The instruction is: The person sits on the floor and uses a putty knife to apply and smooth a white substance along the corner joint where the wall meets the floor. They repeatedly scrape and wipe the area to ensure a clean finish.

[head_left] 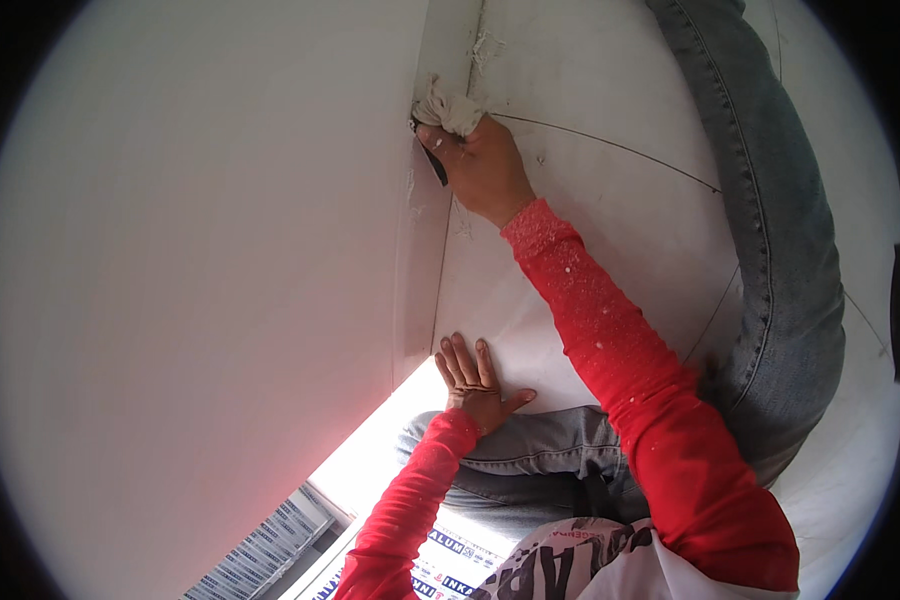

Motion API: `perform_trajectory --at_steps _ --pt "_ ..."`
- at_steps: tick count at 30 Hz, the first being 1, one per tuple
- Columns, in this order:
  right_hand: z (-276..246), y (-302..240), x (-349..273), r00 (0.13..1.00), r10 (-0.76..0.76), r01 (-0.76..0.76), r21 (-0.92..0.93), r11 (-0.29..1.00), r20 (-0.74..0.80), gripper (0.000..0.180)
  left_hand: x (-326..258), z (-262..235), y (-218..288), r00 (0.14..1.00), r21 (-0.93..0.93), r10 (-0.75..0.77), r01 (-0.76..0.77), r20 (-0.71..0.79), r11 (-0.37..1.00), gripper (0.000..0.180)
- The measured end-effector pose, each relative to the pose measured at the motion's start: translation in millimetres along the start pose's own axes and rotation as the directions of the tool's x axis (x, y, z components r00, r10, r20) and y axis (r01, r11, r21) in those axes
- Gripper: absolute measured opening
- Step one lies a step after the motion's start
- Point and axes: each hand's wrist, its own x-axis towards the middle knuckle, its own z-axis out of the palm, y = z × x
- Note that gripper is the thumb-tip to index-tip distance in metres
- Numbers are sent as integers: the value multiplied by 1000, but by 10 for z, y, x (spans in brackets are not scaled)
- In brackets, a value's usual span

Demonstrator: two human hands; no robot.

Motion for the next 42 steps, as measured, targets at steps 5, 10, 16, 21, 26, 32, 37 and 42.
perform_trajectory --at_steps 5,10,16,21,26,32,37,42 --pt "166 -17 -494 996 -11 2 117 993 83 18 48 -224 76 977 14 -114 114 181 993 131" --pt "34 -166 21 982 185 -184 -40 982 25 18 -18 2 -37 997 -32 14 -16 -70 999 129" --pt "190 84 -315 999 -41 44 77 996 -32 14 57 -219 93 975 2 -109 111 192 994 129" --pt "48 78 -28 991 137 -137 -31 990 -4 15 -9 42 -37 997 -46 23 -26 -79 999 129" --pt "179 12 -302 995 23 -20 33 999 -94 18 30 -93 49 990 -33 -64 69 126 997 130" --pt "41 -47 -120 988 156 -155 52 987 -11 19 -12 50 -26 996 -56 30 -35 -83 998 131" --pt "1 -41 29 996 59 -53 82 995 -72 16 52 -64 30 999 -28 -19 20 30 999 132" --pt "235 2 -755 995 63 -63 -2 998 77 13 0 22 -26 999 -21 0 -1 -37 1000 134"
